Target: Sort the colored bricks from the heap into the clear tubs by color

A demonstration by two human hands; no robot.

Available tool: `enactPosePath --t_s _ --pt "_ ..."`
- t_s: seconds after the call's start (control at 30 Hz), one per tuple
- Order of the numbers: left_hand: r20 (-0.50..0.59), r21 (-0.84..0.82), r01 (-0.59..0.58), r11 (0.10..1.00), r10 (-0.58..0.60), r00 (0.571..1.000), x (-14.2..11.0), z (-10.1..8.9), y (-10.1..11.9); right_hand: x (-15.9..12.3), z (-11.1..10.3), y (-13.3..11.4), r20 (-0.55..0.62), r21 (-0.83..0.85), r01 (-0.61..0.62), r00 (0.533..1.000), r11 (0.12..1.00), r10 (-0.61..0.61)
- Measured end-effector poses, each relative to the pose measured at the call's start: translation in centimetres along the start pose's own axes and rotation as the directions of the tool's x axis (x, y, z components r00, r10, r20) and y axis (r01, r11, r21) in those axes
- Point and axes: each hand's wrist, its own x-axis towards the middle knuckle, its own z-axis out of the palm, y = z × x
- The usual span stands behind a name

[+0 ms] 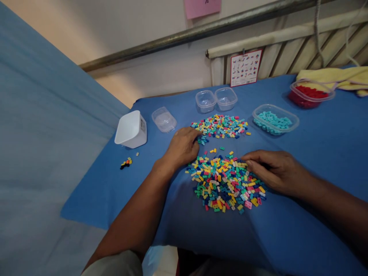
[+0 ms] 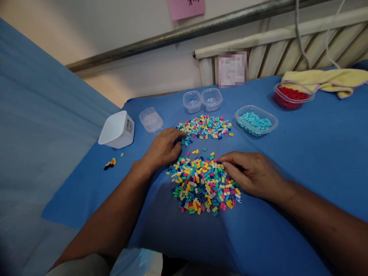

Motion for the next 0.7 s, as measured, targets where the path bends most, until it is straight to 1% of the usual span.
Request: enactPosePath --t_s 0.07,0.23,0.47,0.7 --pt "0.020 0.026 0.011 1.000 -0.011 1.000 0.0 -0.1 0.2 0.0 0.0 0.0 0.007 0.003 -0.003 1.000 1.000 0.003" --pt "0.071 0.027 -0.049 0.998 0.047 0.996 0.1 -0.4 0.9 0.0 -0.1 0.0 0.032 0.016 -0.017 0.999 1.000 0.016" --pt "0.121 0.018 -0.015 1.000 0.013 0.993 0.2 -0.9 2.0 -0.2 0.0 0.2 0.036 0.021 -0.049 0.998 0.999 0.048" --pt "0.165 0.001 0.015 1.000 -0.015 0.986 -0.2 -1.4 2.0 -0.1 0.0 0.0 0.020 -0.006 -0.029 0.999 1.000 0.029"
